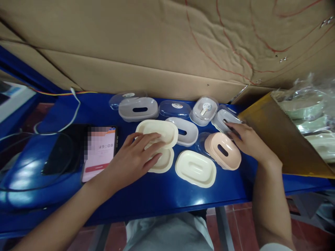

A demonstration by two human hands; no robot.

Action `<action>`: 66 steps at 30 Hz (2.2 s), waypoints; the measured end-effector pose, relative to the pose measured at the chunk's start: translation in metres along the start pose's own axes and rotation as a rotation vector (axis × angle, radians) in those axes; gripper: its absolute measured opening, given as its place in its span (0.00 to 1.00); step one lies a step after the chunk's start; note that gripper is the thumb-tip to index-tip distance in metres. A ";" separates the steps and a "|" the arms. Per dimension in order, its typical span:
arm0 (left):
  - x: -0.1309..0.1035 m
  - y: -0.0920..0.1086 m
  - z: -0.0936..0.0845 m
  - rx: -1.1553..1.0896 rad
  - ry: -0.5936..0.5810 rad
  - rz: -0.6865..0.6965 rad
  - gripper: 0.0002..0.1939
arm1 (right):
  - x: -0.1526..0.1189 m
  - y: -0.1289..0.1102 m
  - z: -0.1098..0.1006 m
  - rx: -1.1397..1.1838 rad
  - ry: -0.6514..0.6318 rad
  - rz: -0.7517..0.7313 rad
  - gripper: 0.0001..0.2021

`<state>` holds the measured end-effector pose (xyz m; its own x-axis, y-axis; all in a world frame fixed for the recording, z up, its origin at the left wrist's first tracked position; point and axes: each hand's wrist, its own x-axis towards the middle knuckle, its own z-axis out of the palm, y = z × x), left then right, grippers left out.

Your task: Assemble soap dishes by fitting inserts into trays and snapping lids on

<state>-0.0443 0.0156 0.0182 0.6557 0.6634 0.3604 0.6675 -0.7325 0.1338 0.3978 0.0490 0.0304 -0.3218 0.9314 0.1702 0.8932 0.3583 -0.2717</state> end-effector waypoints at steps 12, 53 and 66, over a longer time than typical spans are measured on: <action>0.014 0.005 -0.005 0.027 0.173 0.010 0.14 | -0.010 -0.004 -0.031 -0.043 0.278 0.090 0.20; 0.164 0.036 0.027 -1.298 -0.021 -0.739 0.26 | 0.010 -0.070 0.021 -0.123 0.573 -0.295 0.23; 0.146 0.029 0.012 -0.712 -0.002 -0.398 0.23 | 0.007 -0.071 0.022 -0.058 0.515 -0.330 0.19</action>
<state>0.0752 0.0933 0.0639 0.4179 0.8942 0.1606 0.4669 -0.3631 0.8063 0.3249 0.0316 0.0299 -0.4043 0.6156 0.6764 0.7923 0.6053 -0.0773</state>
